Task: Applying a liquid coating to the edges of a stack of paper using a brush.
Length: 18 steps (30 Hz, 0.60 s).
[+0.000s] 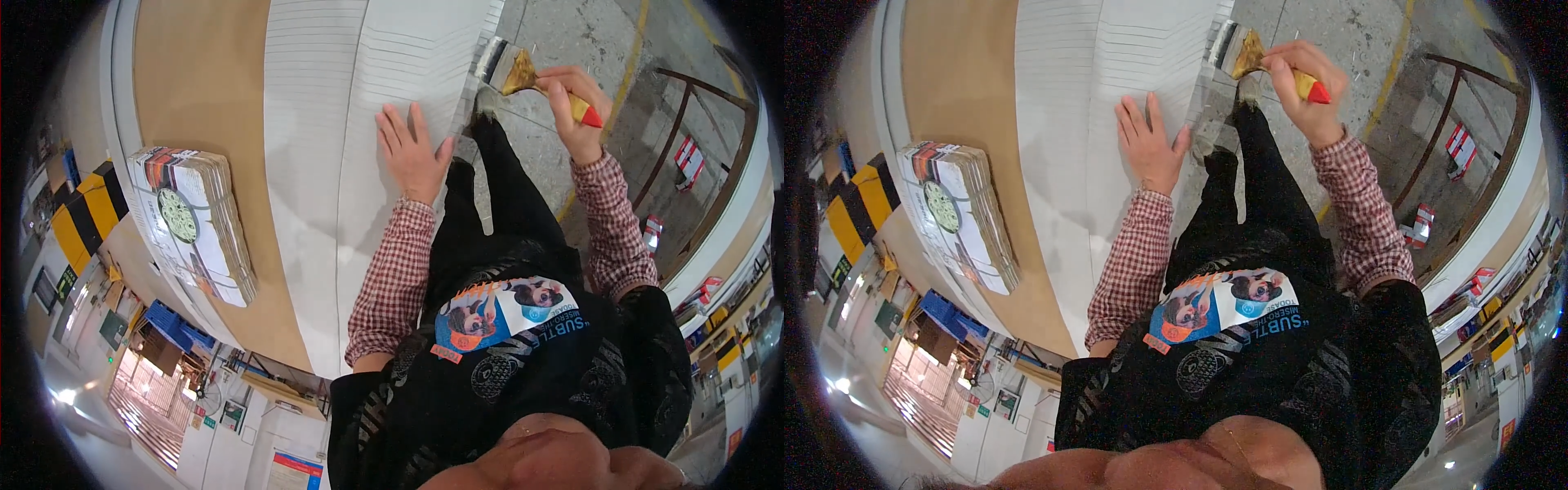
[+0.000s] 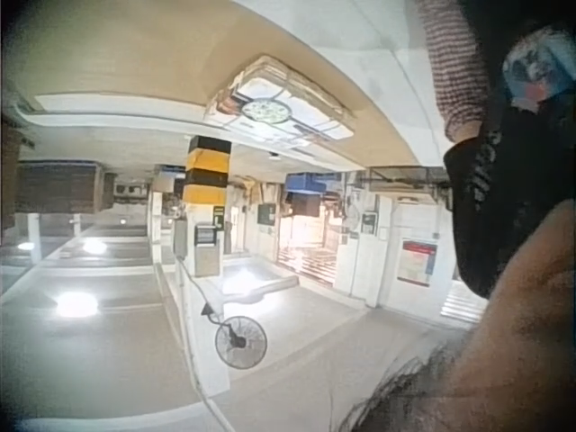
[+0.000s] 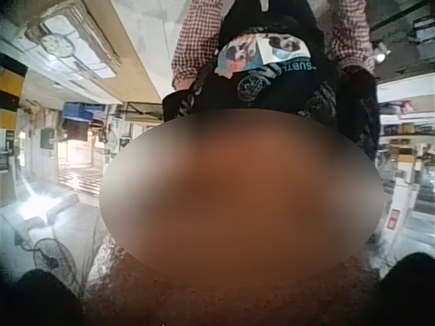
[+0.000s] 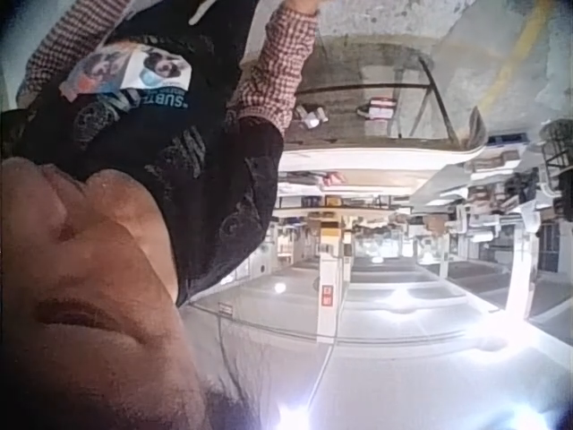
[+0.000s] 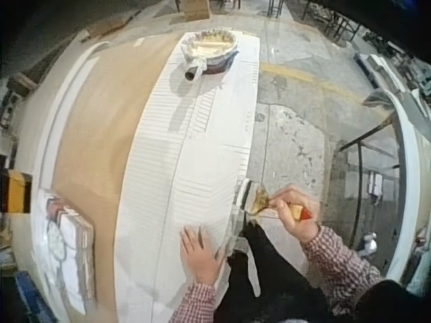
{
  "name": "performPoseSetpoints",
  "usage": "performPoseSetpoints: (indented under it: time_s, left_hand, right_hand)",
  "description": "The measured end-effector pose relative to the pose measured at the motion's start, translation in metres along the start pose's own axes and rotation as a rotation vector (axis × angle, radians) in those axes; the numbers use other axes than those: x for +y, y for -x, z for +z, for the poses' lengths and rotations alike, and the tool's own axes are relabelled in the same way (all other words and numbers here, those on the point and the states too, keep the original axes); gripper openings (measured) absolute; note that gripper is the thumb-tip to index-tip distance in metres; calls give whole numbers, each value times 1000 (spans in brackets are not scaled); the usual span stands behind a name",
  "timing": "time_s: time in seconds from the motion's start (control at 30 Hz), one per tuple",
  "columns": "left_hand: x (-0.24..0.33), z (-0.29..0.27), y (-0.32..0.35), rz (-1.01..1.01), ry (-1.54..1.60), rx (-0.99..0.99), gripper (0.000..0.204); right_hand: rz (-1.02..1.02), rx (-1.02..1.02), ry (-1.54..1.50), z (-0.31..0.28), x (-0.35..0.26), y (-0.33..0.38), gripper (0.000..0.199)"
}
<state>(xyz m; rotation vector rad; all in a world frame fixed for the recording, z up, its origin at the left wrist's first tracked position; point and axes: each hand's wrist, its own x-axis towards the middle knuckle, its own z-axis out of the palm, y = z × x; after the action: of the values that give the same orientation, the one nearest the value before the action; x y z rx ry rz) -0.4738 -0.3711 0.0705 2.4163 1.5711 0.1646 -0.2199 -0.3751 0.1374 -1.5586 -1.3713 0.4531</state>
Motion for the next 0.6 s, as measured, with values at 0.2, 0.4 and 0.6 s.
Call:
performPoseSetpoints:
  time_s: [0.2, 0.4, 0.6]
  left_hand:
    - [-11, -9, -10, 129, -8, 50, 51]
    - [-15, -11, -14, 158, -35, 69, 45]
    - [-15, -7, -16, 170, -90, 123, 42]
  right_hand:
    - [48, -108, -97, 14, -16, 56, 10]
    - [-70, -16, -111, 7, -24, 50, 13]
    - [-12, -47, -28, 23, -21, 54, 10]
